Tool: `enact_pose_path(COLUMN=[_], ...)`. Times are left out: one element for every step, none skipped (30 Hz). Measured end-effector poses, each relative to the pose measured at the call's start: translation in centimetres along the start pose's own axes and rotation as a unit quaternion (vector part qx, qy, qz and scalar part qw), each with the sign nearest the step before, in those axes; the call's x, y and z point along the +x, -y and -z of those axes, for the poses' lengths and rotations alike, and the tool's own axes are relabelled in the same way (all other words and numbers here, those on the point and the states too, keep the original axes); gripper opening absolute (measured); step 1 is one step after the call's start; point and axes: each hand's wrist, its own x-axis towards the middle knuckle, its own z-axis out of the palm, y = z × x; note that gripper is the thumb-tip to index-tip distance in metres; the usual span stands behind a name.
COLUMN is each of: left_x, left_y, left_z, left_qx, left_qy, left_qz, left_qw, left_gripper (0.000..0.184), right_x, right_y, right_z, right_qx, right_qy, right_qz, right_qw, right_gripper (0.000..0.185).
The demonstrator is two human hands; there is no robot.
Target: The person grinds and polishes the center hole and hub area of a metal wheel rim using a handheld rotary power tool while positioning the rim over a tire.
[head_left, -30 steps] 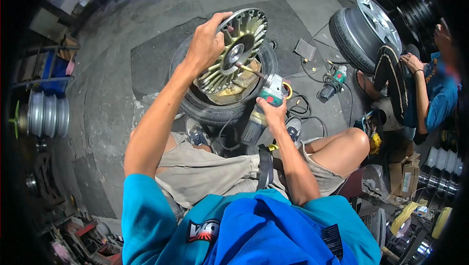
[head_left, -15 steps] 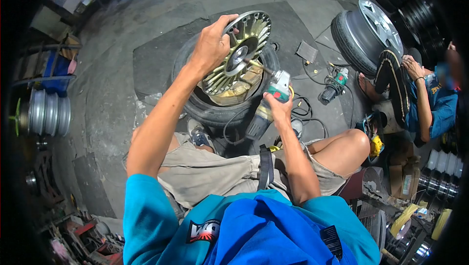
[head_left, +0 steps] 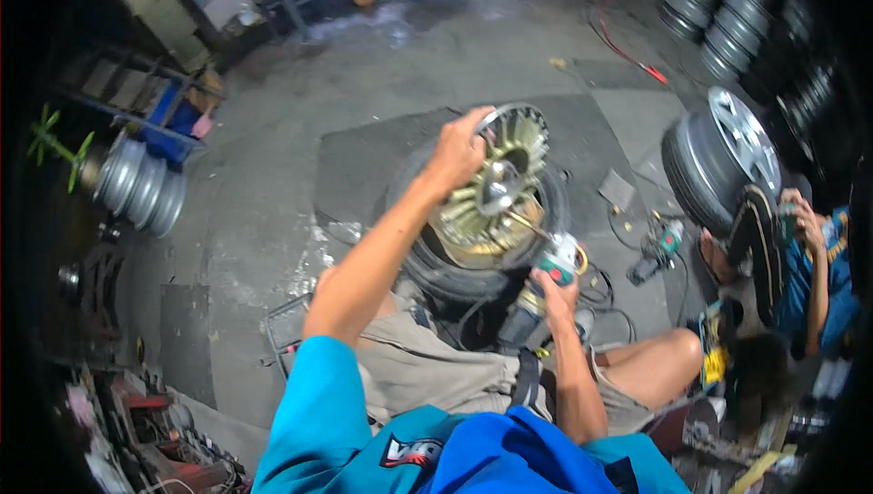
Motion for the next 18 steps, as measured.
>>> enact_pose_path(left_x=[-0.1,-0.2,-0.4,-0.5,-0.5,-0.5,-0.5,-0.5,-0.4,-0.3,-0.2,-0.4,-1.1,-2.1,-3.2,-4.0,-4.9,-5.8], left_y=[1.1,1.6,1.0,0.4,0.5,0.6,-0.5,-1.4,-1.9,-2.2,-2.6,-3.4,-4.2,-4.9,-5.2,-4.6,-4.4,-4.3], left_z=[-0.1,-0.2,0.1,0.1,-0.1,-0.6,-0.7,-0.8,-1.0,-1.1,-1.0,-0.6,0.1,0.9,1.9,2.4,2.9,3.4], left_qx=[0.016,0.032,0.02,0.006,0.007,-0.002,-0.026,-0.052,-0.055,-0.027,0.002,0.001,0.047,0.094,0.159,0.167,0.155,0.143], left_qy=[-0.017,-0.032,-0.033,-0.031,-0.033,-0.039,-0.019,0.003,0.004,0.032,0.059,0.054,0.1,0.147,0.206,0.252,0.254,0.252], left_qz=[-0.028,-0.055,-0.053,-0.05,-0.063,-0.074,-0.051,-0.026,-0.023,-0.051,-0.08,-0.078,-0.033,0.014,0.082,0.112,0.138,0.165], left_qw=[0.999,0.997,0.998,0.998,0.997,0.996,0.998,0.998,0.998,0.998,0.995,0.995,0.993,0.985,0.962,0.946,0.945,0.943], left_gripper=[0.057,0.058,0.058,0.057,0.057,0.056,0.056,0.056,0.056,0.06,0.067,0.067,0.077,0.089,0.1,0.082,0.072,0.063], right_x=[0.0,0.3,0.8,1.5,2.1,2.7,2.9,3.0,2.4,1.8,2.1,1.8,1.1,0.4,0.5,0.4,-0.2,-0.2], right_y=[0.3,0.2,-0.2,-0.7,-1.5,-2.4,-2.5,-2.7,-1.7,-1.1,-1.6,-0.8,0.6,1.0,0.8,0.8,1.5,2.0], right_z=[0.1,0.4,0.8,1.2,1.5,1.8,1.9,2.1,1.8,1.8,2.4,2.4,2.3,2.1,2.1,2.3,2.0,1.6], right_qx=[0.007,0.013,0.015,0.016,0.025,0.033,0.041,0.039,0.047,0.054,0.028,0.024,0.029,0.035,0.067,0.075,0.083,0.091], right_qy=[-0.014,-0.028,-0.04,-0.056,-0.072,-0.092,-0.103,-0.104,-0.117,-0.13,-0.137,-0.134,-0.13,-0.125,-0.132,-0.13,-0.135,-0.139], right_qz=[0.004,0.006,0.002,-0.003,0.02,0.041,0.034,0.032,0.021,0.01,0.007,0.009,-0.001,-0.014,-0.004,-0.017,-0.028,-0.038], right_qw=[1.0,0.999,0.999,0.998,0.997,0.994,0.993,0.993,0.992,0.99,0.99,0.991,0.991,0.991,0.989,0.989,0.987,0.985], right_gripper=[0.071,0.069,0.067,0.066,0.055,0.043,0.042,0.042,0.042,0.042,0.041,0.041,0.049,0.058,0.054,0.052,0.052,0.052])
